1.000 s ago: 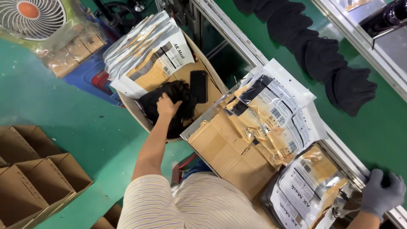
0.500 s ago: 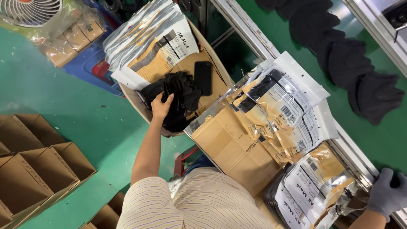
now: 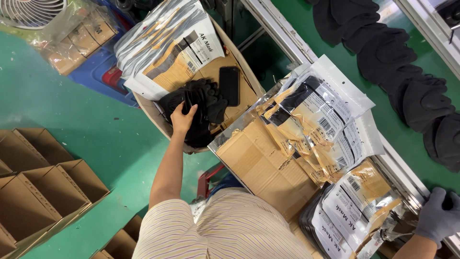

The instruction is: The person picks up black masks from a conveyor belt, places them into plastic pouches, and then stacks the pouches on a workspace.

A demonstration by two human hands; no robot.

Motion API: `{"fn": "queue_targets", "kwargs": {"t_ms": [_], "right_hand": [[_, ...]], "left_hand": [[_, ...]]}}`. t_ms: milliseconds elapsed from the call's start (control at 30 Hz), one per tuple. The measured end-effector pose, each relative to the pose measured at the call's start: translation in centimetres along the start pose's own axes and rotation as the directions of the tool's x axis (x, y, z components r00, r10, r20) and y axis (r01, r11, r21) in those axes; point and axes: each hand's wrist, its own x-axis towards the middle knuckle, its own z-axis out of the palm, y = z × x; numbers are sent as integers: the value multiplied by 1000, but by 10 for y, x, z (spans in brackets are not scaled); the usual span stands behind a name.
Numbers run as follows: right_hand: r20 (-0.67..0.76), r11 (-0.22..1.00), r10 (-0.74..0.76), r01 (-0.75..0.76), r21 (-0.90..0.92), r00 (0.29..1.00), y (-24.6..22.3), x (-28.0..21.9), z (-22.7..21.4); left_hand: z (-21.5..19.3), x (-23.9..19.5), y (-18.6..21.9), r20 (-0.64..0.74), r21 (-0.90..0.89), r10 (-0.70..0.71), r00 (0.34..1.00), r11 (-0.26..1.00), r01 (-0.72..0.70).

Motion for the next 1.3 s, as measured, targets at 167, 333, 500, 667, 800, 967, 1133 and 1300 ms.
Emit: {"fn": "queue_targets", "kwargs": {"t_ms": [167,333,500,667,800,967,1133,1300], "right_hand": [[7,997,-81,81,6,997,14,1,0],[3,993,-118,118,-27,993,15,1,0],[18,992,-124,123,32,992,23,4,1],[12,997,-73,73,16,997,18,2,1],[-7,993,-82,81,-81,997,20,2,2],[-20,993,-96,95,-64,995,23,2,3],[-34,994,-98,96,-43,995,29,3,3],[-1,994,-108,108,-2,994,22,2,2]], "left_hand": [[-1,-1,5,8,-4,-16,1000,1000,16],[-1,0,5,8,7,-19,1000,1000,19],[-1,-1,5,12,8,-24,1000,1000,24],[-2,-2,9,7,-4,-37,999,999,37],[4,1,-4,-5,-10,16,1000,1000,-16],[-4,-2,11,14,-47,61,998,997,-60],[-3,1,11,44,-39,213,976,977,-211],[8,11,-1,147,110,248,958,958,-265]]}}
